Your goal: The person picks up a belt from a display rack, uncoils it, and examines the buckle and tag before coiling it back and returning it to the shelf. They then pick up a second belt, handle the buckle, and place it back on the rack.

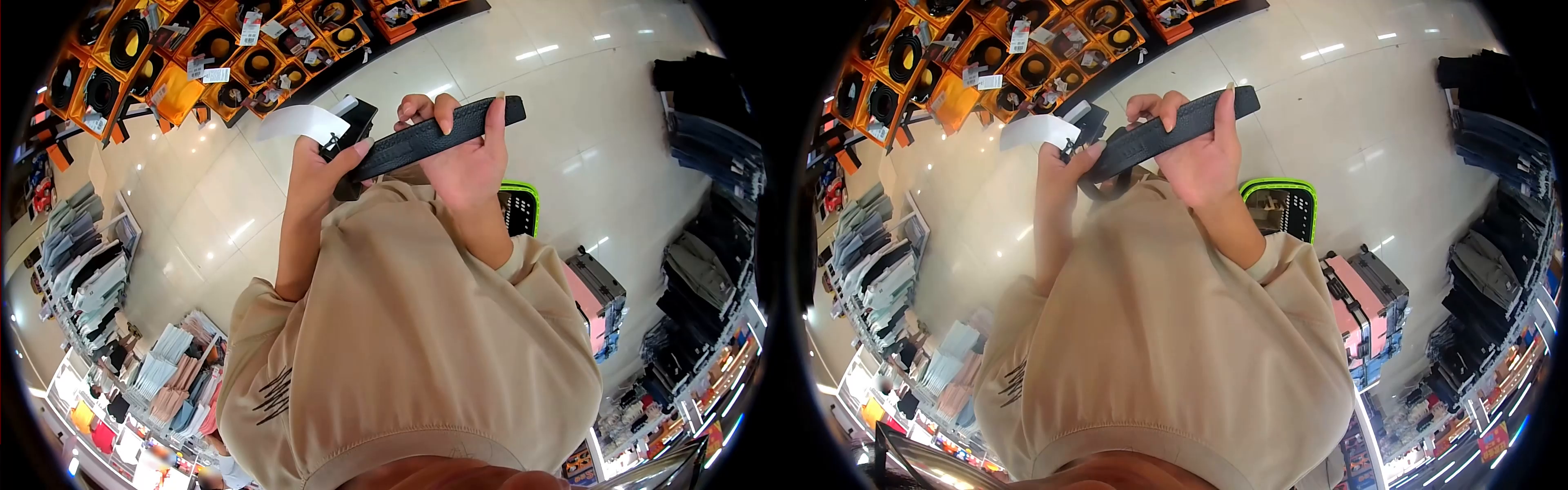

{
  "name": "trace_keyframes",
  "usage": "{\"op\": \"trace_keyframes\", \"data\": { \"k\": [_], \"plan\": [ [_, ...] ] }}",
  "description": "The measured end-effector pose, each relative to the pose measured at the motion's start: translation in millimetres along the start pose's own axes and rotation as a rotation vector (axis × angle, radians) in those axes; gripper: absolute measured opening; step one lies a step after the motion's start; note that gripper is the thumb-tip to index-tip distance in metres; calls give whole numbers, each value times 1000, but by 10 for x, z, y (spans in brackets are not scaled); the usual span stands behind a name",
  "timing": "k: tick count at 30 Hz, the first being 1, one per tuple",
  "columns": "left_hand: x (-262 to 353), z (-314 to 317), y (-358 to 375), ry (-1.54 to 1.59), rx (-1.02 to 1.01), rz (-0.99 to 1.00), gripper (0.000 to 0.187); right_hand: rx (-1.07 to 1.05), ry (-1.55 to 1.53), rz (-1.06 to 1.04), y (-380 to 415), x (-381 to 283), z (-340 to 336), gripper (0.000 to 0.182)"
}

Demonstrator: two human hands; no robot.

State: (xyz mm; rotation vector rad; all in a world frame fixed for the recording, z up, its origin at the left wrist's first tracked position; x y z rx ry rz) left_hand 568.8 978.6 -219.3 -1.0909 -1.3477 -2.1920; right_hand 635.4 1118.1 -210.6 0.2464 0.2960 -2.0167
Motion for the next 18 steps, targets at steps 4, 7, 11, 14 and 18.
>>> {"op": "trace_keyframes", "data": {
  "k": [4, 7, 11, 14, 18],
  "plan": [
    [-49, -10, -48, -24, -42, -24, 37, 17, -77, 19, 24, 10, 34, 69],
    [-97, -36, -38, -9, -14, -36, 36, 2, -107, 16, 27, 14, 55, 71],
    [-237, -73, -57, -26, -25, -37, 31, -80, -145, 24, -8, 31, 89, 69],
    [-267, -14, 39, 38, -44, -118, 32, -63, -150, 47, 4, 67, 126, 72],
    [-346, -184, 53, 52, -10, -45, 32, -48, -175, 50, 56, 152, 254, 76]
  ]
}}
Point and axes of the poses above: each hand's wrist, its own y-axis away from the middle knuckle, its own z-axis out of the palm, x = y × z, the point moved 9 cm from there along -y, towards the middle knuckle, and after that the axes turned 14 degrees about -z, right-handed, at the moved point
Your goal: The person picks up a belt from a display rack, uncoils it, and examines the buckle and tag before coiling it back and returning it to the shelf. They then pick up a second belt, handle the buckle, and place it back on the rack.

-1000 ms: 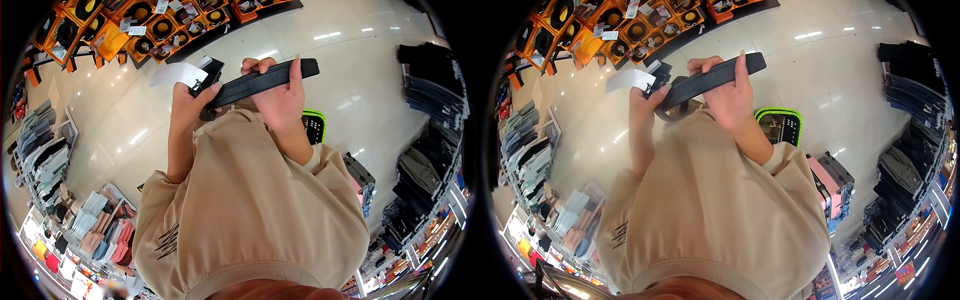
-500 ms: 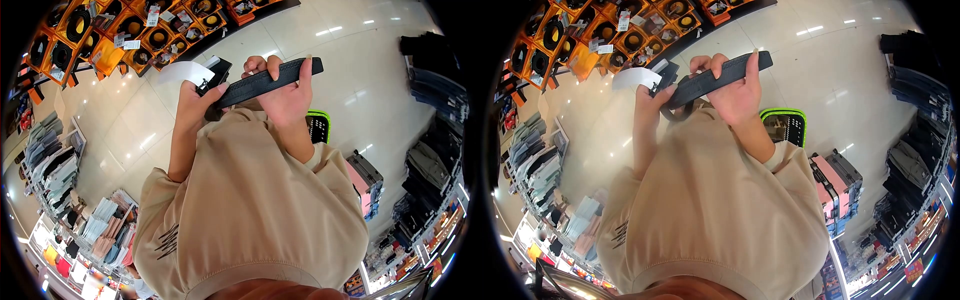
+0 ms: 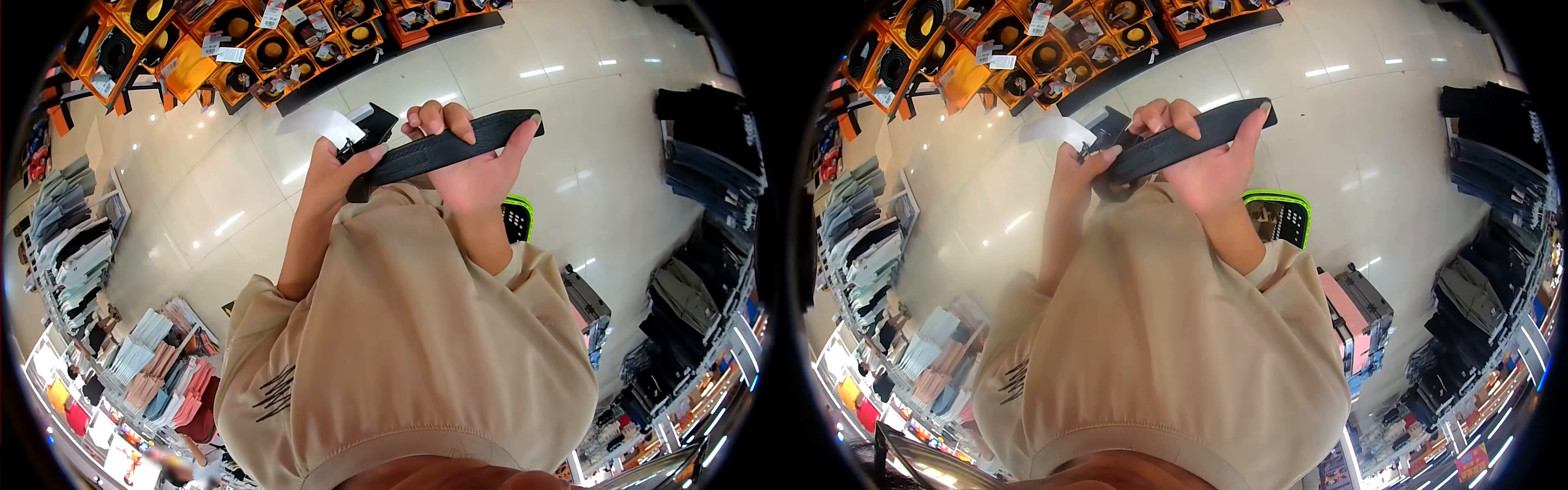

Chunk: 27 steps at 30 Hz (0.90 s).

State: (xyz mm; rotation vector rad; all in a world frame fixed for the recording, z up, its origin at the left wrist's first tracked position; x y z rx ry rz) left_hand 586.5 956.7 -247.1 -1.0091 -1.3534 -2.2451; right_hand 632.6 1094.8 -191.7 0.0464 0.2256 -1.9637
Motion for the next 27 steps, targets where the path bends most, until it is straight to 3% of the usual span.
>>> {"op": "trace_keyframes", "data": {
  "k": [2, 5, 8, 9, 12, 15, 16, 19, 22, 27],
  "plan": [
    [-3, -44, 30, 6, -15, 48, 32, -51, 2, 10, 43, 67, 13, 77],
    [-62, -116, 91, 21, -45, 79, 30, 101, 144, 1, 84, 133, -21, 75],
    [8, -120, 186, 92, -76, 121, 27, -169, -14, 92, 122, 166, 47, 76],
    [38, -134, 230, 126, -83, 138, 26, -102, 116, 98, 144, 153, 37, 79],
    [55, -259, 335, 88, -147, 179, 21, -270, 336, 37, 98, 61, 72, 84],
    [95, -309, 426, 111, -230, 223, 21, -250, 514, 172, 13, 153, 87, 83],
    [73, -352, 442, 91, -265, 235, 21, -287, 533, 140, -21, 190, 109, 71],
    [105, -390, 535, 38, -304, 274, 27, -313, 1124, -7, -86, 246, 35, 49],
    [132, -418, 621, -13, -322, 240, 30, -230, 1303, -43, -67, 374, 154, 33],
    [46, -520, 622, 67, -455, 271, 28, -130, 1177, -98, -120, 396, 112, 30]
  ]
}}
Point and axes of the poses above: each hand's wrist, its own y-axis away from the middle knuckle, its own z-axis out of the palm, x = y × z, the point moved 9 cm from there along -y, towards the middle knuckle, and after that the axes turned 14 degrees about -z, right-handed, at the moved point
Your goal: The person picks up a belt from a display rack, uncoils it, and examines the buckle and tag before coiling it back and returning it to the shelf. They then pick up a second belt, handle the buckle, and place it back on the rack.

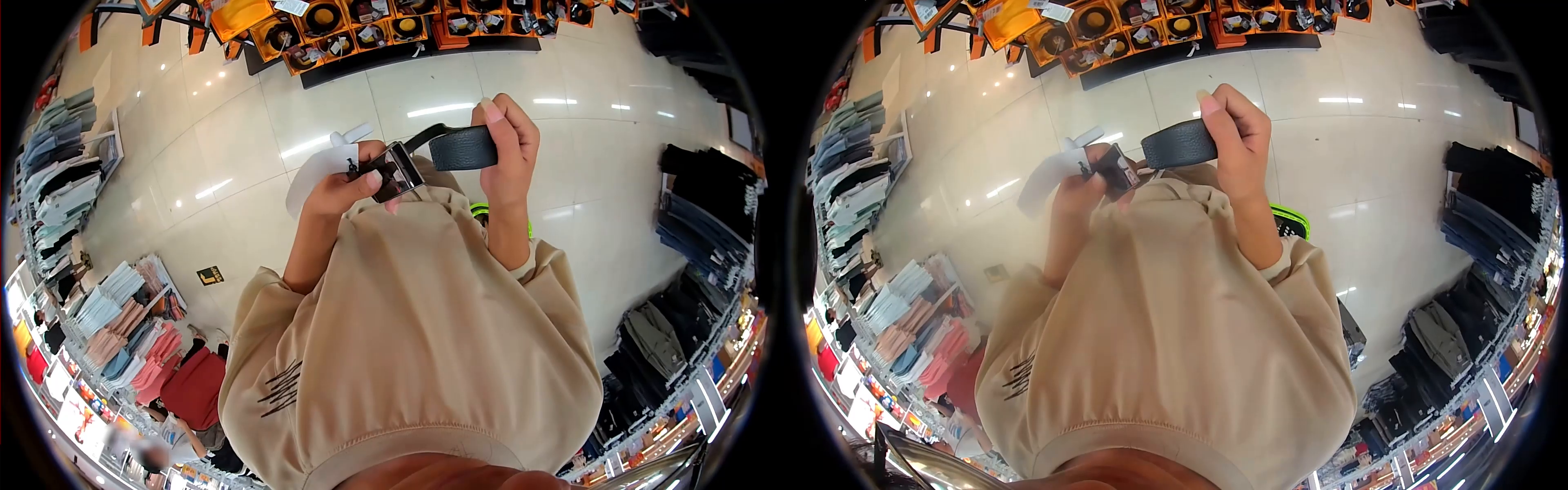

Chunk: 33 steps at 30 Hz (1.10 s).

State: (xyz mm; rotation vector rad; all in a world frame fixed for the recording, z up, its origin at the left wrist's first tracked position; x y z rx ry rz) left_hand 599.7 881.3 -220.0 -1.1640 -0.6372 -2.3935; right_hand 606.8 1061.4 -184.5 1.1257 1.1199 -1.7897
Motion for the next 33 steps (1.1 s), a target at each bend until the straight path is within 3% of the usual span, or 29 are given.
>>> {"op": "trace_keyframes", "data": {
  "k": [6, 12, 18, 21, 24, 27, 29, 33],
  "plan": [
    [75, 18, 110, -150, -26, -18, 29, -270, 137, 25, 91, 7, 505, 28],
    [-19, -272, 542, 100, 66, 51, 30, -120, -33, 10, 86, -7, 747, 29],
    [245, -371, 998, -82, 131, -5, 30, -280, 0, -12, 315, 14, 1325, 28],
    [133, -453, 1092, -23, 4, -167, 26, -375, 211, -94, 400, -120, 1580, 30],
    [60, -598, 1189, -23, 78, -165, 23, -512, 328, -116, 430, -147, 1807, 30],
    [112, -614, 1331, 13, 140, -200, 33, -584, 360, -83, 455, -104, 1923, 29],
    [164, -597, 1369, 92, 137, -136, 40, -593, 394, -110, 446, -116, 1931, 29],
    [203, -625, 1349, 55, 215, -97, 34, -534, 417, -110, 430, -116, 1849, 27]
  ]
}}
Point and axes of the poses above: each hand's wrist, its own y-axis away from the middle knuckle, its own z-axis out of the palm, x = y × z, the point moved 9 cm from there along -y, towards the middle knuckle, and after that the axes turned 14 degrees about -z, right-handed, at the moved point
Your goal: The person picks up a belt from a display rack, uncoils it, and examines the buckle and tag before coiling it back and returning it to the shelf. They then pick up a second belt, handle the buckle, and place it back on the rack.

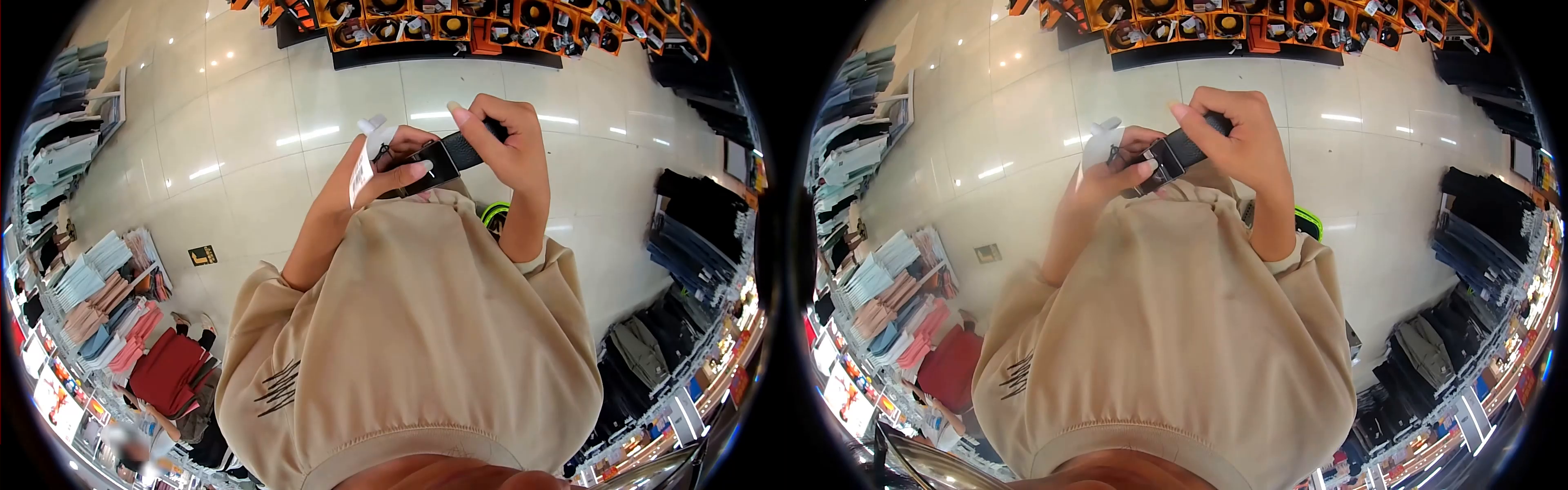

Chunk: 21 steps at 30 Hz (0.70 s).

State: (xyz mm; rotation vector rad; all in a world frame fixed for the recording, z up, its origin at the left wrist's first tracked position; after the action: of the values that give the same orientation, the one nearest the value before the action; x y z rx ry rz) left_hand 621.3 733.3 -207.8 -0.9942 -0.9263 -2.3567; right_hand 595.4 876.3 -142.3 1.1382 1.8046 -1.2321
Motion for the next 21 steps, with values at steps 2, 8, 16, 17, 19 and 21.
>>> {"op": "trace_keyframes", "data": {
  "k": [2, 8, 16, 17, 19, 21],
  "plan": [
    [-21, 29, -57, -23, -21, -39, 31, 6, 10, 34, 24, 12, -51, 26],
    [-33, 247, -275, -54, -53, -73, 19, -77, -13, 28, 85, -27, -85, 9],
    [-16, 614, -794, -328, -41, 81, 20, 36, 36, 24, 350, 183, -481, 23],
    [-67, 675, -866, -214, -81, 13, 20, 58, -1, 48, 376, 230, -564, 23],
    [-92, 863, -952, 19, -153, -129, 20, 97, -81, 100, 448, 317, -736, 23],
    [-88, 936, -1051, 98, -183, -208, 20, 154, -151, 164, 498, 474, -950, 22]
  ]
}}
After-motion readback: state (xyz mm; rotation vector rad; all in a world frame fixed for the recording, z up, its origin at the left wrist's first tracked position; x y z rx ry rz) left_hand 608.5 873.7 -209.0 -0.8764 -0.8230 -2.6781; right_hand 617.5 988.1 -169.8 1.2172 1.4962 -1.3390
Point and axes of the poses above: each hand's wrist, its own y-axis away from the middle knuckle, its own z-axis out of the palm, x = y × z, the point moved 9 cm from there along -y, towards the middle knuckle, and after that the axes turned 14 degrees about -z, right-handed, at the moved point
